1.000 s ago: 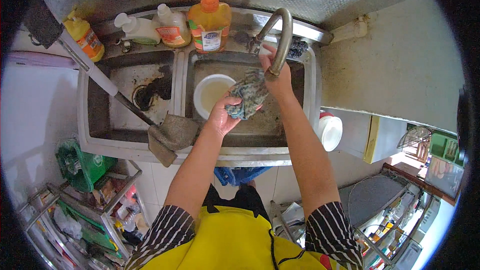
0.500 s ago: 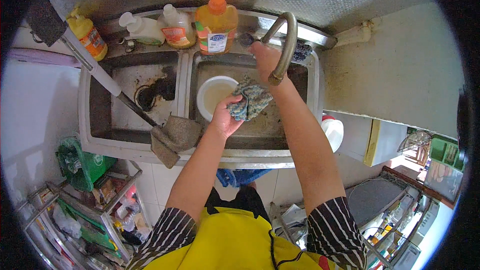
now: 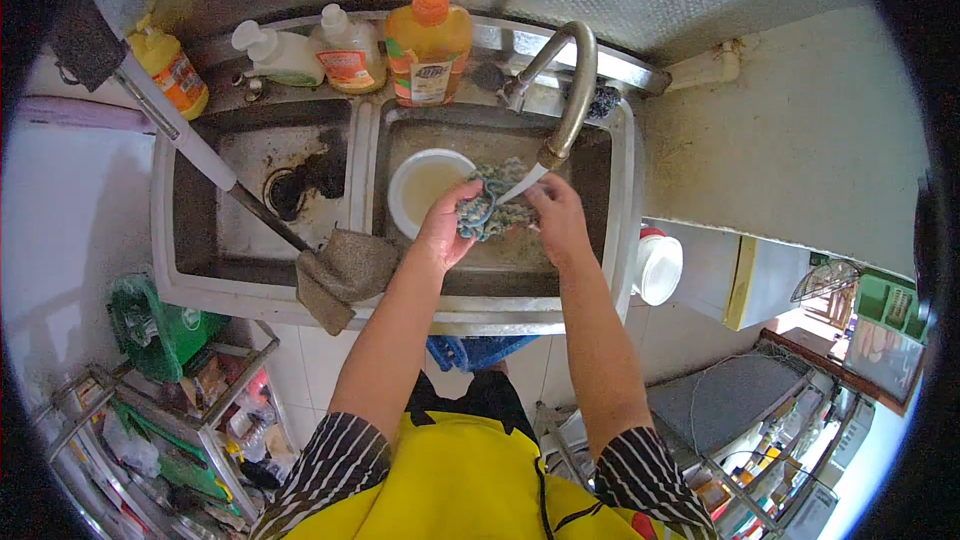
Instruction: The person washes a rag and a bowl under running water from a sink faucet, places the bowl aside, and then washes their hands under the faucet.
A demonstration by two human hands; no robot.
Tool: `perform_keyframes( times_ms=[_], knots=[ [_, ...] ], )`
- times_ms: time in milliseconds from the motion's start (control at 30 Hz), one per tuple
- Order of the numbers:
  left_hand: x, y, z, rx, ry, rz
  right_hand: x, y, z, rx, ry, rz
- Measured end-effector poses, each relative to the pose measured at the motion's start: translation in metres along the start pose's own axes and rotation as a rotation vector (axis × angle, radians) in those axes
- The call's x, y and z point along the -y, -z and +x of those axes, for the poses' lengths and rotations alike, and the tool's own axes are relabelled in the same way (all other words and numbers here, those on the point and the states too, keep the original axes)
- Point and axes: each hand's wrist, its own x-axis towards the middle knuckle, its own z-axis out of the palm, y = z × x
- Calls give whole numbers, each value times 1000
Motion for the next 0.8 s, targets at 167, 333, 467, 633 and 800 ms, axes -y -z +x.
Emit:
perform_keyframes(
  times_ms=[167,333,467,633,800],
  knots=[
    [18,-17,2,-240,-110,220,-30,-31,-2,-26,217,161],
    [40,-24,-2,-223,-163,165,-31,-64,-16,-142,279,-586],
    [40,-10,-3,-292,-136,319,-41,-63,-1,-133,218,-617],
    [12,-1,4,-151,-18,652,-55,-48,20,-143,36,-248],
    [-11,20,-10,-94,-86,273,-13,-36,0,47,-97,502]
  ],
)
